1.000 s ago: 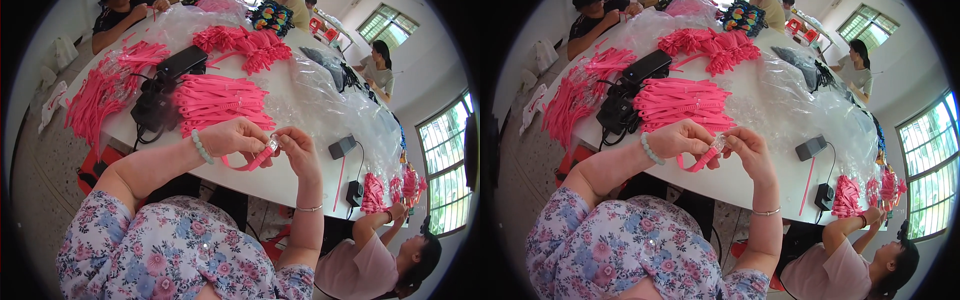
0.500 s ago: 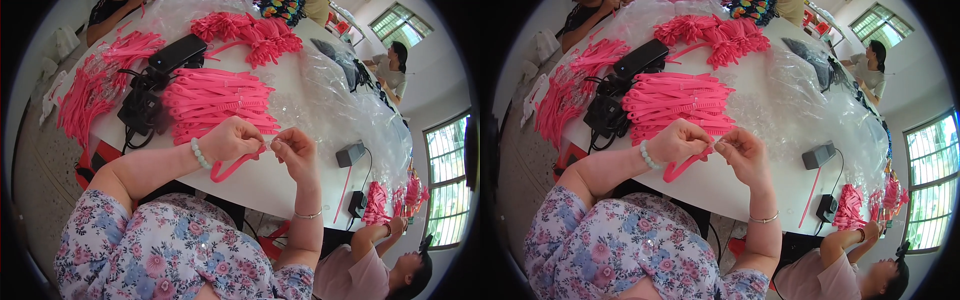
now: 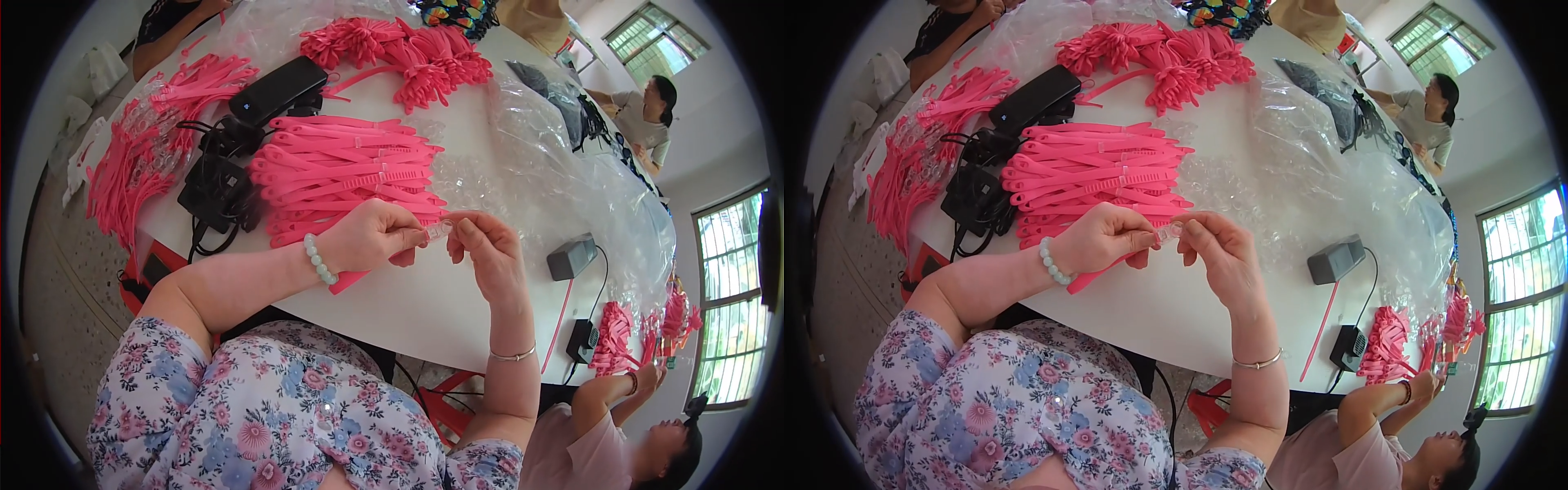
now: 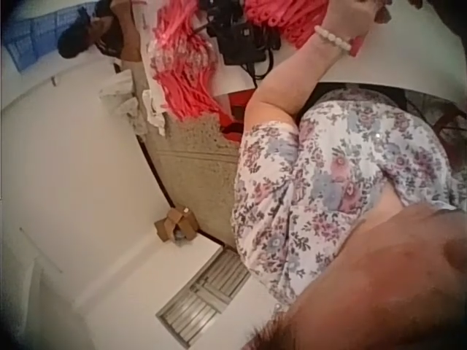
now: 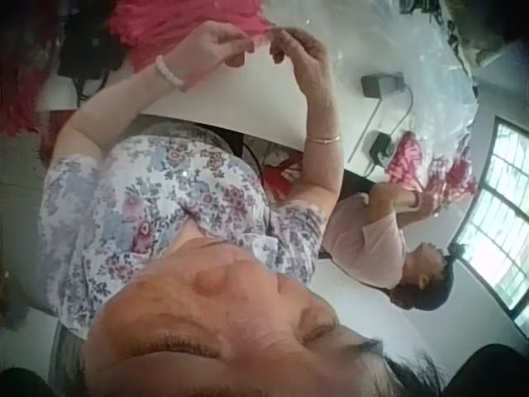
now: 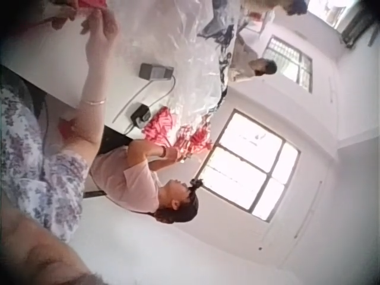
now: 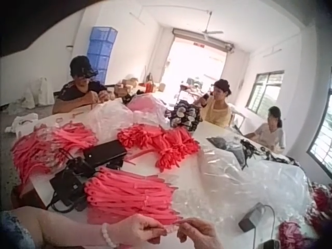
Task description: Bundling and packaging pink fabric straps at a production table.
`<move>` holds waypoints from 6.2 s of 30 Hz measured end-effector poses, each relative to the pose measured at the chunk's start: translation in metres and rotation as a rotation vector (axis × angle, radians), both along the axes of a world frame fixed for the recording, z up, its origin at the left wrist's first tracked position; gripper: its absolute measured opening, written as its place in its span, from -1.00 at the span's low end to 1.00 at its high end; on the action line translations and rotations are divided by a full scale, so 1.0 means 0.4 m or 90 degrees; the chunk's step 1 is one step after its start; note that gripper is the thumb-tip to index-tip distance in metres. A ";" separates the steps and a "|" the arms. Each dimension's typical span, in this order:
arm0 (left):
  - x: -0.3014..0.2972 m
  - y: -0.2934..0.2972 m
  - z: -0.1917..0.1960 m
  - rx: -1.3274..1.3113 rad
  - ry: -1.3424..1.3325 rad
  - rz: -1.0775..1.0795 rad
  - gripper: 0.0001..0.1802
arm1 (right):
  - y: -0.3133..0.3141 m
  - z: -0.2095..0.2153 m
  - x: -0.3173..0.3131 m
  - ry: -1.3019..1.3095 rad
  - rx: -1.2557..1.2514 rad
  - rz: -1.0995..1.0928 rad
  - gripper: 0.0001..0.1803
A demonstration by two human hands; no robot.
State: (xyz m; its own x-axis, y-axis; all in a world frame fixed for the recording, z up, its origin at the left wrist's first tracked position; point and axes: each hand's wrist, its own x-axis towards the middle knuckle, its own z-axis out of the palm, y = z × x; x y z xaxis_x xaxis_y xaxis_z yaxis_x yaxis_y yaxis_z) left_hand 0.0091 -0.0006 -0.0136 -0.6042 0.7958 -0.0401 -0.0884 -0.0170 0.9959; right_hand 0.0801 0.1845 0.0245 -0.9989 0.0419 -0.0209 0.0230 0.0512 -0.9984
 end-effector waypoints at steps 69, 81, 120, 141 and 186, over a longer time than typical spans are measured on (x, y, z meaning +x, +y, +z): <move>-0.035 -0.071 0.060 0.464 -0.318 0.017 -0.73 | -0.057 0.170 -0.038 0.312 -0.234 0.096 -0.69; -0.045 -0.067 0.029 0.328 -0.219 0.081 -0.80 | -0.023 0.046 -0.123 -0.032 -0.072 0.181 -0.84; -0.044 -0.057 -0.010 0.447 -0.377 0.093 -0.83 | -0.100 -0.033 -0.139 -0.007 -0.154 0.157 -0.93; -0.052 -0.045 -0.026 0.448 -0.365 0.125 -0.79 | -0.116 -0.015 -0.126 0.093 -0.148 0.069 -0.87; -0.051 -0.038 0.008 0.225 -0.005 0.232 -0.75 | -0.111 0.006 -0.121 0.055 0.035 0.052 -0.75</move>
State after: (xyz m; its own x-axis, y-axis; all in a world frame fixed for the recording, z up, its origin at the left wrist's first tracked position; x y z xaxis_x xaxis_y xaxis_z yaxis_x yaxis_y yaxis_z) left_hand -0.0112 -0.0158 -0.0104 -0.8455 0.4998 0.1883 -0.0210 -0.3834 0.9234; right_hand 0.0318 0.1400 0.0267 -0.9970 -0.0413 0.0653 -0.0693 0.1042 -0.9921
